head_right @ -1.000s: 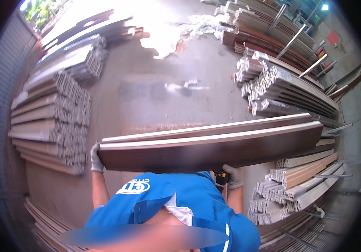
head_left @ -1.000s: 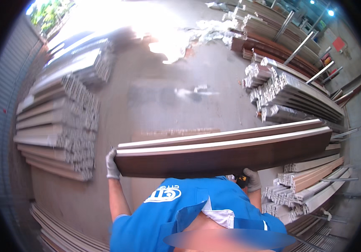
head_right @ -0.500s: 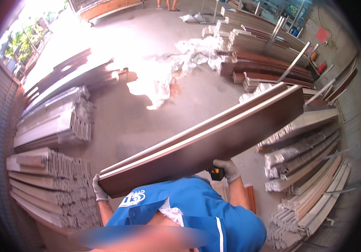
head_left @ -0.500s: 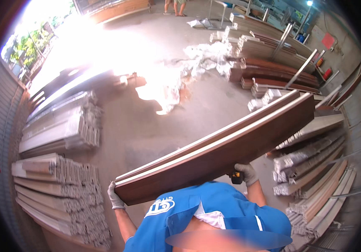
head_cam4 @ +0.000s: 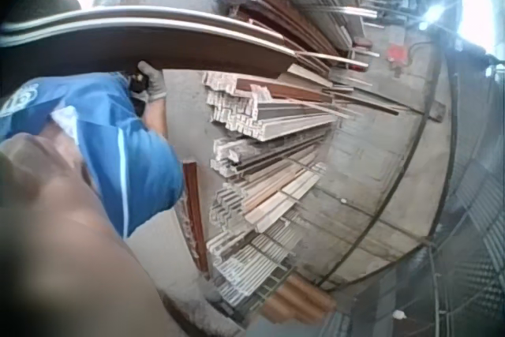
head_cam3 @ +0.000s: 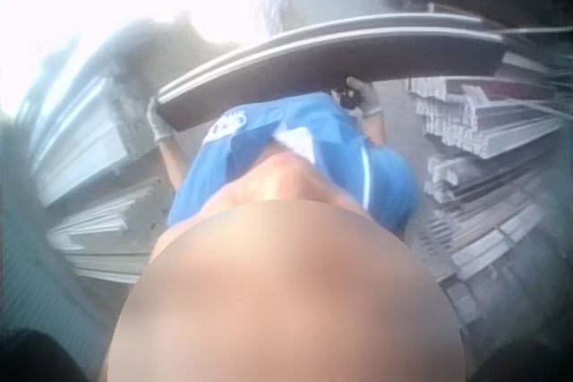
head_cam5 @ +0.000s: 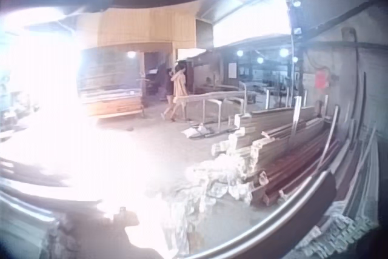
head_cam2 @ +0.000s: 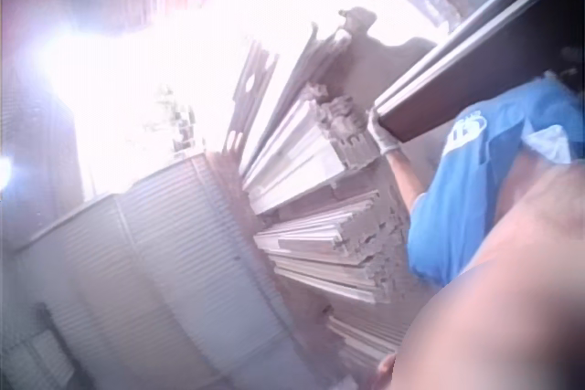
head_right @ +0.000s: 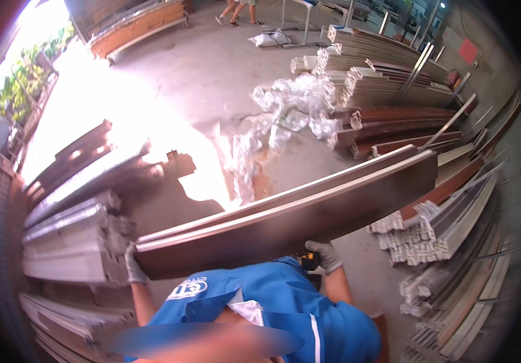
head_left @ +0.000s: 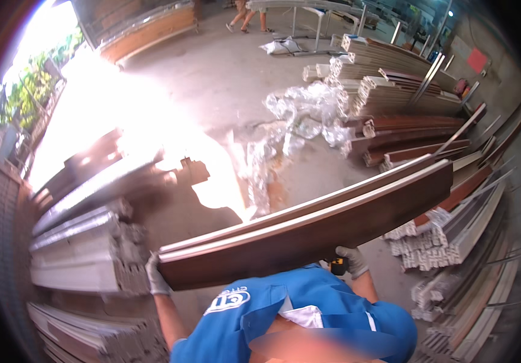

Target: The person measures several long wooden planks with a tape measure in a warehouse, then carries the planks to a workbench and places them down. The person then picks up a clipboard and reviews a document.

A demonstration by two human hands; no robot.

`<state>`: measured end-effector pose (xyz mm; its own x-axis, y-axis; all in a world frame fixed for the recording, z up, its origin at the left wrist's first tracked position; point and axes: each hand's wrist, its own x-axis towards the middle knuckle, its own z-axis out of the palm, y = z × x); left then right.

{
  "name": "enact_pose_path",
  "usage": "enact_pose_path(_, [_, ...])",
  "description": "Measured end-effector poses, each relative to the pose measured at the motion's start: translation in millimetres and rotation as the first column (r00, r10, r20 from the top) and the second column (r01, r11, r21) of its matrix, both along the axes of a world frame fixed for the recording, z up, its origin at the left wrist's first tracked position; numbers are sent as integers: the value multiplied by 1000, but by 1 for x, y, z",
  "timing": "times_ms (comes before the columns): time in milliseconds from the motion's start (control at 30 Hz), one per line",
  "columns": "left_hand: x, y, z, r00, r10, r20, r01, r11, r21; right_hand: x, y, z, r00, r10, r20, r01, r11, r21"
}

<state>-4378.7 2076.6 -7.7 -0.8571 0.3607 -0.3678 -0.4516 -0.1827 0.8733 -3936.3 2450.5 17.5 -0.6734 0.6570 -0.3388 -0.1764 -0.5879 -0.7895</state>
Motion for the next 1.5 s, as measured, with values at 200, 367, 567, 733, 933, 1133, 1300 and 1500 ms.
enact_pose_path(200, [-119, 84, -10, 999, 48, -4, -48, 998, -48, -161, 145, 18, 986, 142, 84, -144, 989, 18])
enact_pose_path(367, [-258, 164, -41, 994, 98, 51, -97, 995, -11, -317, 240, 12, 970, 236, 59, -239, 970, 47])
enact_pose_path(567, [-466, 295, -22, 966, -61, 252, 35, 993, 109, -484, 323, -6, 993, 92, 70, -91, 996, -15])
enact_pose_path(733, [-603, 413, 16, 980, -173, 97, 169, 985, 47, -586, 394, -5, 999, 21, 48, -12, 986, -169])
enact_pose_path(933, [-738, 584, -6, 992, -119, -37, 115, 988, -106, -705, 533, -10, 997, -75, -2, 74, 989, -129])
enact_pose_path(1133, [-834, 738, -6, 999, -53, 13, 54, 971, -232, -813, 701, 9, 987, -33, 156, 49, 994, -100])
enact_pose_path(1300, [-919, 842, -31, 982, -162, 97, 171, 982, -84, -906, 832, 26, 994, 20, 105, -24, 999, 41])
enact_pose_path(1500, [-1089, 999, -76, 920, -340, 194, 337, 940, 47, -1033, 970, 16, 1000, -17, -1, 17, 996, 92])
